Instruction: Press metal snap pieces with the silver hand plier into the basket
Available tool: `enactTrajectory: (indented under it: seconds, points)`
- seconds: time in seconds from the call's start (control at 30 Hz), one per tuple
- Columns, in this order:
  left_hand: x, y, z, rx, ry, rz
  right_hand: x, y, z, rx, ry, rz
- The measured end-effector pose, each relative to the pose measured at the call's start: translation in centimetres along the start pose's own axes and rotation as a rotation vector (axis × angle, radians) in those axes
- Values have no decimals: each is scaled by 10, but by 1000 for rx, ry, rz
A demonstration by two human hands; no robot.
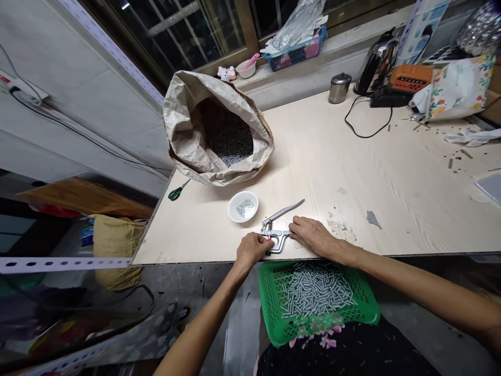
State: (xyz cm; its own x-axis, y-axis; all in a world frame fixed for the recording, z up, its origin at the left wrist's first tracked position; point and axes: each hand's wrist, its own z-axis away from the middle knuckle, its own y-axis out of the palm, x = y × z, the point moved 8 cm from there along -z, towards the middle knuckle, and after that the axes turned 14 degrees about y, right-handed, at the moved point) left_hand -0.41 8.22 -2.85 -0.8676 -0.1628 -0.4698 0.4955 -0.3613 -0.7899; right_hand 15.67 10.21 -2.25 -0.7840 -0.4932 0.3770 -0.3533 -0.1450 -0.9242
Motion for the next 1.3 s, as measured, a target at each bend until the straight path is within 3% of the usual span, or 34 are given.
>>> enactTrajectory:
  seconds: [0.1,0.27,0.4,0.47,0.53,0.7,0.77,0.83,0.9,1.0,1.07,1.3]
  points:
    - [-3,2,3,27,-13,-58,-2,4,0,-16,-8,-8]
    - [-25,-10,16,-184,127,-373,-1,2,0,-43,-15,-55]
    - [-3,-12,7,-19,-32,-163,-1,2,-1,-1,-5,-89]
    - [1,-25,10,-31,-45,-155,-1,3,-1,7,0,-101]
    - [-8,-35,23,-47,19,-189,-2,3,-1,-3,6,-116]
    - [-58,-16,58,169,371,-170,-2,3,1,-40,-10,-162]
    - [-61,-30,47,54,392,-263,-2,1,2,-53,-25,-171]
    - [-50,-61,20,-181,304,-434,-1,0,2,-58,-33,-170]
    - [-34,-81,-12,-271,243,-572,-2,1,2,-57,-30,-166]
    - [-10,-89,-53,-204,203,-687,-2,1,2,-59,-26,-176]
    - [0,-87,-66,-148,183,-729,-2,2,2,-66,-25,-177]
    - [4,-82,-70,-105,195,-744,-3,3,3,-64,-36,-201]
